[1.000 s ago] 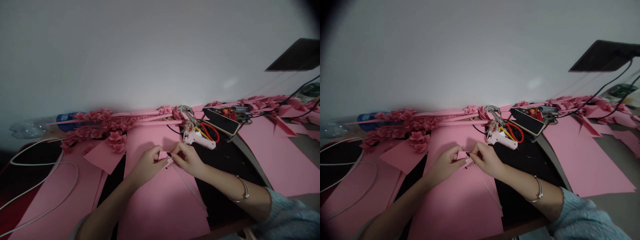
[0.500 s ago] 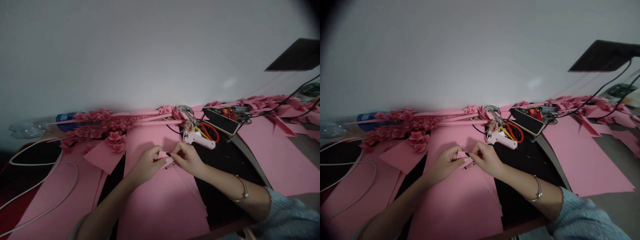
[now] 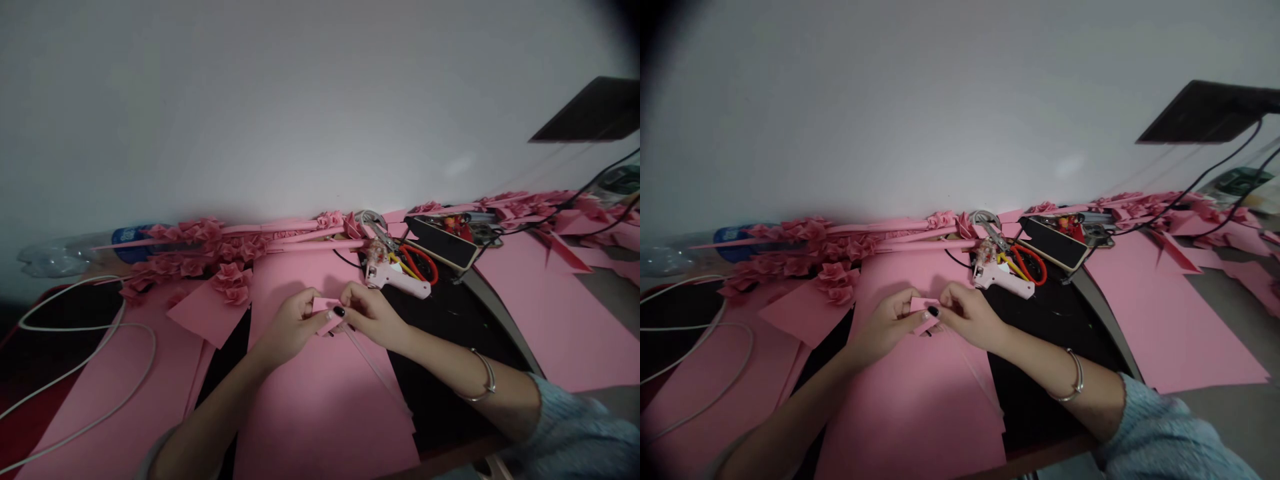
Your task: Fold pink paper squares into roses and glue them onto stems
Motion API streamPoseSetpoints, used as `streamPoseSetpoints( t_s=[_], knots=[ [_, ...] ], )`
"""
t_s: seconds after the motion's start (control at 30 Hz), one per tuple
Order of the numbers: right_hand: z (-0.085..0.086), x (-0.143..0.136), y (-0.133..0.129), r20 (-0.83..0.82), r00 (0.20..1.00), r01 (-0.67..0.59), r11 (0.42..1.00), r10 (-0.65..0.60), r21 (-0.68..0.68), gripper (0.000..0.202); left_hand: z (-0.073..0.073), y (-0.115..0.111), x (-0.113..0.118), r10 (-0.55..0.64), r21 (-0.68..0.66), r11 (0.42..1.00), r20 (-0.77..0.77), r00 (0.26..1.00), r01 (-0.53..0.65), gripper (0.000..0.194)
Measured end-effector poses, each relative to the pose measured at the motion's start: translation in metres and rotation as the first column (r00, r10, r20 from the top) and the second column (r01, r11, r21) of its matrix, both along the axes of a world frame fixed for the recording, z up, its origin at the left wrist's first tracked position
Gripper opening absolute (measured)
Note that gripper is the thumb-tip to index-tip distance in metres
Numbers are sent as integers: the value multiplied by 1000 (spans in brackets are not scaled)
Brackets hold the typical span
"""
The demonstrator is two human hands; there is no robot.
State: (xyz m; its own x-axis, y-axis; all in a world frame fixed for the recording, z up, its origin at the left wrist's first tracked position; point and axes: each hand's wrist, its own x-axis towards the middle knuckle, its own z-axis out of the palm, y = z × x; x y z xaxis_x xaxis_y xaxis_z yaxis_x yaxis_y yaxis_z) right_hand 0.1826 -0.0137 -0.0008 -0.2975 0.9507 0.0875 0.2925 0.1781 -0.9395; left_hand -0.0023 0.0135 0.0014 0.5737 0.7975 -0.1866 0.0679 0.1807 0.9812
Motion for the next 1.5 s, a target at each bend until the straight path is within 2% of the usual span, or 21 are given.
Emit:
streamPoseSetpoints(
  t_s=[0.13,0.43,0.67,0.9,1.03,1.13,1.23,1.37,1.5],
  knots=[
    [3,0,1,132,991,-36,999,32,28,29,5,0,1,-22,-101,994,100,995,32,16],
    [6,0,0,162,986,-53,997,45,49,24,4,0,0,-18,-53,998,73,997,22,15],
    [6,-2,1,93,996,5,994,-16,113,24,1,1,0,-4,-90,996,64,998,10,22],
    [-3,1,2,50,987,151,987,-154,58,35,6,0,1,-16,-163,986,60,998,26,25],
    [-6,1,2,-108,980,166,985,-170,-42,38,8,0,1,-22,-139,990,23,1000,25,22],
    [-5,1,0,-179,966,184,982,-189,-44,36,6,0,1,5,-59,998,-18,1000,-6,20],
    [-1,1,-2,-124,978,171,985,-168,12,30,3,1,1,43,-11,999,-17,999,-43,22],
    [5,-1,-2,-8,993,115,990,-115,76,19,3,1,2,58,-95,994,37,998,-54,25],
    [4,-3,-1,30,989,144,985,-147,95,13,6,1,1,40,-165,986,44,998,-32,28]
  ],
)
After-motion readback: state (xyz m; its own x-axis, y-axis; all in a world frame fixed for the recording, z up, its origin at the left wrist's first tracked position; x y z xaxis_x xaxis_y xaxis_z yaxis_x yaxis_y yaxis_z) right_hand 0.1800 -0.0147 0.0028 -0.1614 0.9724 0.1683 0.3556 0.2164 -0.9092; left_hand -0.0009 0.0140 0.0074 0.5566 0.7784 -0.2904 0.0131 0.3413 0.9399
